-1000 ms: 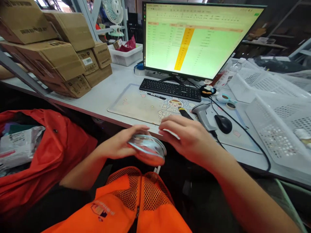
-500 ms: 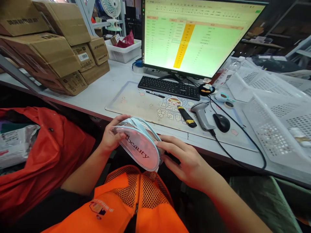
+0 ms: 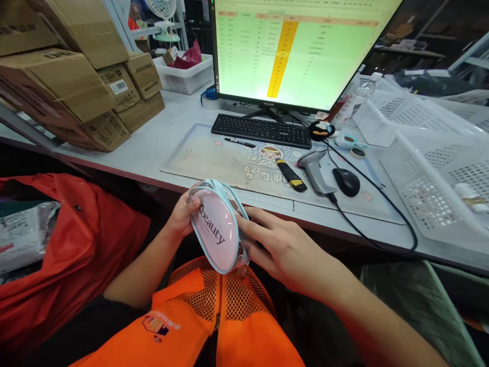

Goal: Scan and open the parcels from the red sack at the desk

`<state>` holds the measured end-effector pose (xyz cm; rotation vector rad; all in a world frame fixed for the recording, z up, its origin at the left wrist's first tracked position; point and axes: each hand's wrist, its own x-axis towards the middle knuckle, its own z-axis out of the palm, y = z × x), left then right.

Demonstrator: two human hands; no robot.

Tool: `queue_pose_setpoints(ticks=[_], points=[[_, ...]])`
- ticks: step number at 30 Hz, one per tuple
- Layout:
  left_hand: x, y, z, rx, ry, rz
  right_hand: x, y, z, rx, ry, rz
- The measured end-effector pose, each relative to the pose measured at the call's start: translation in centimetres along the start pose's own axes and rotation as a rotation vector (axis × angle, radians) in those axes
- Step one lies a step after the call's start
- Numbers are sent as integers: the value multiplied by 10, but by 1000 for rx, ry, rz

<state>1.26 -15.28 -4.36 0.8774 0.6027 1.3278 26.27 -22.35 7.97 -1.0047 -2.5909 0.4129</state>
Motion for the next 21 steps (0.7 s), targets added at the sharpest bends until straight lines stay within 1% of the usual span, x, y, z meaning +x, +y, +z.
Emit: queue_pose_setpoints(ticks=[5,8,11,14,18,21], points=[[4,-4,-5,-6,-61,-93,11,1,-2,103,-54,74],[5,-6,-6,-5,-81,-120,15,4,-2,173,-82,84],[7,-8,-7,-13,-82,-142,16,7,1,173,-75,79],[8,-10,-7,-28,-94,-168,15,8,7,74,-64,61],[10,-15,-8,-31,-101,-223,13,6,15,-188,-49,39],[11,-18,-9,-32,-114,-252,12,6,18,-343,-3,-1]])
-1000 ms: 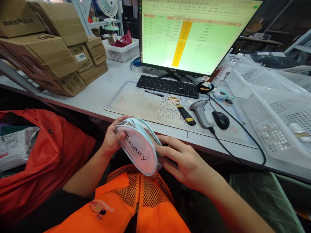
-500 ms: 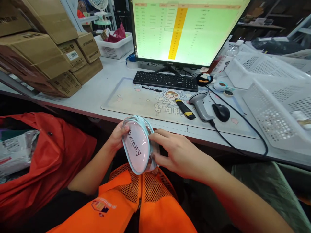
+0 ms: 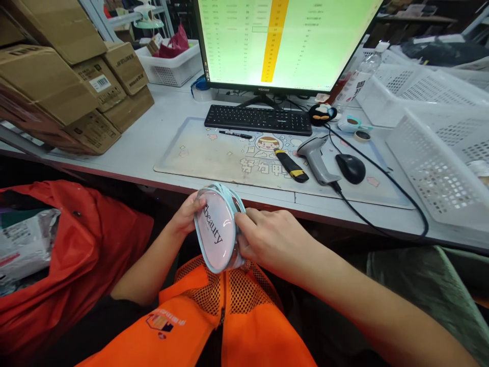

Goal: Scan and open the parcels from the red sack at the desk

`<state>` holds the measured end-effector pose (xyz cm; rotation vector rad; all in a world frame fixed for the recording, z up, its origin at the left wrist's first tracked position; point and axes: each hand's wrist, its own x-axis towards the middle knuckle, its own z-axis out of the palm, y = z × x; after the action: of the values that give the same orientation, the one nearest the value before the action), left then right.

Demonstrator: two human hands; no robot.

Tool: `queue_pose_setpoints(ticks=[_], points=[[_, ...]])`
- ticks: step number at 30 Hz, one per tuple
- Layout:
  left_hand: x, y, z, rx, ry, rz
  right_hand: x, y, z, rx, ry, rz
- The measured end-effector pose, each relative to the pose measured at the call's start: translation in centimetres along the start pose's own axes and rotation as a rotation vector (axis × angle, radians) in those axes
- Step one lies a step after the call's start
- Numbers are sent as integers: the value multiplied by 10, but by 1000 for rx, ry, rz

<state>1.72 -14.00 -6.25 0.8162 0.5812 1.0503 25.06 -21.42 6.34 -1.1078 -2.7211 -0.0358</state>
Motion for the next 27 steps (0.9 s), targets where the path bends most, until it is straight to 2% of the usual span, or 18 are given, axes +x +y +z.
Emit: queue_pose_setpoints(ticks=[5,11,14,21,24,27], points=[[0,-2,1,3,-24,-25,-3,1,3,-71,88,-72],[-1,-4,0,67,-31,-27,-10,7,0,154,7,-33],[0,-2,-4,187,-75,12,-12,11,-2,136,50,-20],[2,29,-7,434,-197,71,-8,21,-7,-143,131,-40],[0,45,1,511,-250,85,0,24,-7,-157,147,-71],[2,55,13,653,-403,24,14,31,-4,-150,131,-76]])
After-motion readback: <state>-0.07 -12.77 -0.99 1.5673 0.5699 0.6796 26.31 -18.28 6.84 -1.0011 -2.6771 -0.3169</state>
